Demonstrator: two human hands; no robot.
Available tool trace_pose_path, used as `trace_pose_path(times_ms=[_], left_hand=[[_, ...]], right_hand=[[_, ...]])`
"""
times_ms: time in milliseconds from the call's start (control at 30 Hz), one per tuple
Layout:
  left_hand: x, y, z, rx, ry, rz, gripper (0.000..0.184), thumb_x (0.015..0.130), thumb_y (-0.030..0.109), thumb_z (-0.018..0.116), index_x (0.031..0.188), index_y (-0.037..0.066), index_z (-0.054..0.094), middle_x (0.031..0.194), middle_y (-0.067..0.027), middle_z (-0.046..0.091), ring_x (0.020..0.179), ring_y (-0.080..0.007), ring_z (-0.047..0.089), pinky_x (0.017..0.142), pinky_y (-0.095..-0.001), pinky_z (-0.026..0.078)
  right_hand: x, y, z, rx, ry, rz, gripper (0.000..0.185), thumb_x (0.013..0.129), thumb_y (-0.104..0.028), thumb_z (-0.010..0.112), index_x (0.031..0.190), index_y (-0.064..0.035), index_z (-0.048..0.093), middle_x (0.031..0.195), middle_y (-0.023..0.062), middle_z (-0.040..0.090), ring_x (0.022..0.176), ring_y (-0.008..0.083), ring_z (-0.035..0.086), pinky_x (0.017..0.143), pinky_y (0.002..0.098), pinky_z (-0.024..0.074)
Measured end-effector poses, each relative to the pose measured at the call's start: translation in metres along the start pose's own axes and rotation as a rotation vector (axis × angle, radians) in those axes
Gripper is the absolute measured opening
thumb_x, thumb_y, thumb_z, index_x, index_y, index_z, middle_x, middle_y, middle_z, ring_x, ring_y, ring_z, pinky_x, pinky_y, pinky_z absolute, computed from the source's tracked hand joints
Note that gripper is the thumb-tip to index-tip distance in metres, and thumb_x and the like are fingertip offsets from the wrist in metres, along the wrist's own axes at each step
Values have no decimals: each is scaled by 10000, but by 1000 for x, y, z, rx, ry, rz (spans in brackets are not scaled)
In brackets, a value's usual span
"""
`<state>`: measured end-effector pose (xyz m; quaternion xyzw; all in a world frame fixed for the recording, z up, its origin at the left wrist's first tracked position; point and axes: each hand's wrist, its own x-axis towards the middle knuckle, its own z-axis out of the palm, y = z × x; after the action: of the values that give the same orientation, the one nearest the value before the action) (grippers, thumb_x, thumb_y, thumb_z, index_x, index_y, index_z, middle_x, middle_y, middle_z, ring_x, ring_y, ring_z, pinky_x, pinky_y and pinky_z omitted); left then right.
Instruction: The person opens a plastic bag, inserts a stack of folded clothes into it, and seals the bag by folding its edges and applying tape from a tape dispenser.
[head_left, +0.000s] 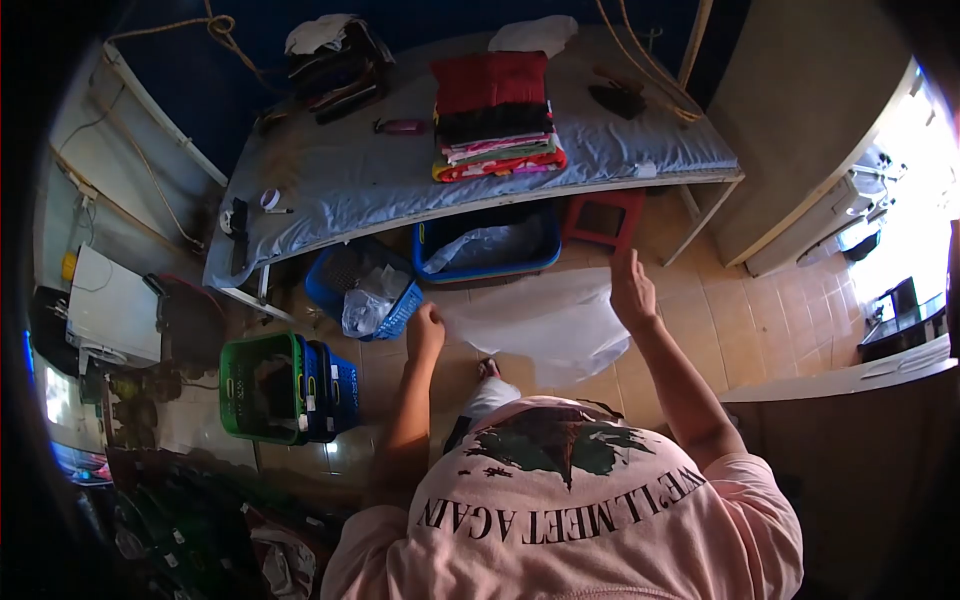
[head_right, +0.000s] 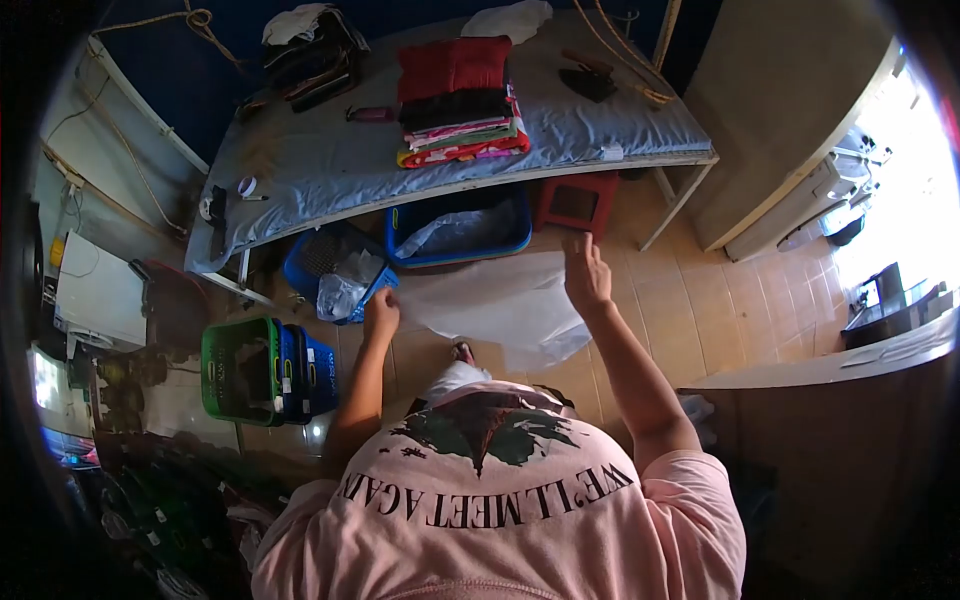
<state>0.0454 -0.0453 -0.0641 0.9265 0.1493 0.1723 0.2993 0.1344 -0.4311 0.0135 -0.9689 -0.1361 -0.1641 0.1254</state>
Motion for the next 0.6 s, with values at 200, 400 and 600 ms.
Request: trace_pose_path(times_ms=[200,400,600], left_hand=[[81,26,-27,-201,82,-23,114,765,22,556,878,3,553,833,-190,567,774,-379,559,705,-433,451],[155,20,-24,-138,-36,240,260,687,-48,663,903,38,545,856,-155,515,855,-349,516,741,-416,420],[230,6,-6,-163,-83,329,276,697,-48,678,925,51,558,876,-153,509,855,-355,517,727,-418,422]], right_hand=[[42,-9,55,312,-21,186,338,765,-46,522,1097,15,500,968,224,592,897,383,589,742,465,489],[111,11,78,698,7,489,183,770,21,425,840,-3,593,786,212,608,721,358,589,662,366,466],[162,-7,122,239,25,132,204,762,-30,558,955,-18,492,971,204,546,961,396,522,788,451,432]])
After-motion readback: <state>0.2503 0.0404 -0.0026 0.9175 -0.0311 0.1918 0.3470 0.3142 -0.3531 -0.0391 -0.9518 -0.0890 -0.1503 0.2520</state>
